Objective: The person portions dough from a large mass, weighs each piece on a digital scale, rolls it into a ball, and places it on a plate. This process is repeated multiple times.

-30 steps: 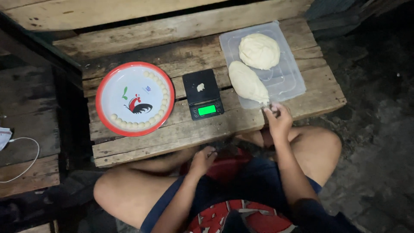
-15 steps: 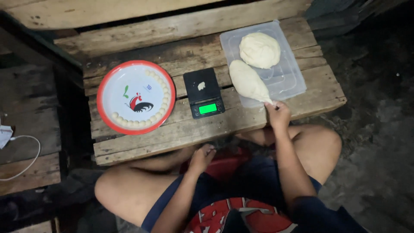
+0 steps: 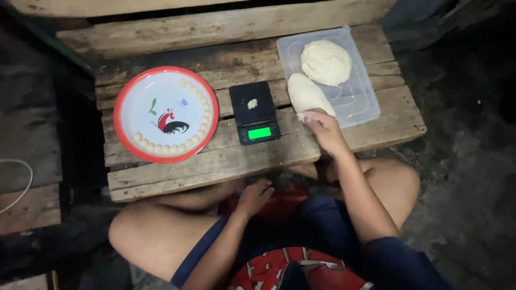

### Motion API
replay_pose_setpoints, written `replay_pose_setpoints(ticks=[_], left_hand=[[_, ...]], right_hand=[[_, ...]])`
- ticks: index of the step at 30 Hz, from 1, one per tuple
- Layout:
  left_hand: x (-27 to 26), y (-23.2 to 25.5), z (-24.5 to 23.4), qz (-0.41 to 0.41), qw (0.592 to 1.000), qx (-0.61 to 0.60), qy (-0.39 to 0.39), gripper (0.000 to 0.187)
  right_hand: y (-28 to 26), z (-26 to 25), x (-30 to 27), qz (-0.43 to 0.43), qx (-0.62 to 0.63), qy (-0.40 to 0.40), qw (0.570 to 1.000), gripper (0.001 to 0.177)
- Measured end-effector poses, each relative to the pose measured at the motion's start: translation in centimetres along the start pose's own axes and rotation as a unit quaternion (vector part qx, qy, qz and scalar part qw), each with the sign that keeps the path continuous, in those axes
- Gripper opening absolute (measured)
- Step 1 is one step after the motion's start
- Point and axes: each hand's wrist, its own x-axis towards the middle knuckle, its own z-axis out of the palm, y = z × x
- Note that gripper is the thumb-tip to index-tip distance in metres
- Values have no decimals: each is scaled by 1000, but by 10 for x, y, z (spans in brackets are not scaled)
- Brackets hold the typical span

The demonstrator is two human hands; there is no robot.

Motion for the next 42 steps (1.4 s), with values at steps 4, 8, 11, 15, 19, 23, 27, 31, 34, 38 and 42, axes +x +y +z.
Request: replay_pose_setpoints(ticks=[4, 8, 11, 15, 19, 23, 27, 31, 34, 38, 42], left_hand=[[-10, 12, -11, 6, 999, 34, -22, 44], [-21, 28, -20, 4, 997, 72, -30, 46], [-24, 38, -21, 27, 996, 87, -18, 44], [-22, 21, -14, 62, 992, 110, -24, 47], [-19, 20, -10, 68, 982, 171, -38, 45], [-18, 19, -9, 54, 980, 180, -66, 47], [-25, 33, -18, 52, 983, 162, -76, 48], [-27, 31, -18, 59, 983, 155, -83, 49], [-23, 21, -12, 70, 985, 148, -57, 49], [-29, 29, -17, 66, 985, 144, -62, 49], [-27, 23, -10, 82, 981, 170, -34, 48]], right_hand=[[-7, 39, 36, -15, -84, -49, 995, 14], [-35, 73, 67, -45, -157, -105, 981, 17], [-16, 91, 92, -60, -229, -180, 955, 23], [10, 111, 108, -76, -245, -201, 945, 26], [4, 121, 112, -70, -347, -162, 921, 27], [0, 129, 114, -54, -328, -128, 934, 16], [9, 133, 115, 25, -250, -84, 964, 20], [12, 136, 110, 23, -270, -82, 959, 21], [11, 139, 101, -55, -327, -57, 942, 7], [-6, 131, 85, -82, -333, -49, 938, 24], [-27, 111, 72, -113, -297, -10, 948, 33]])
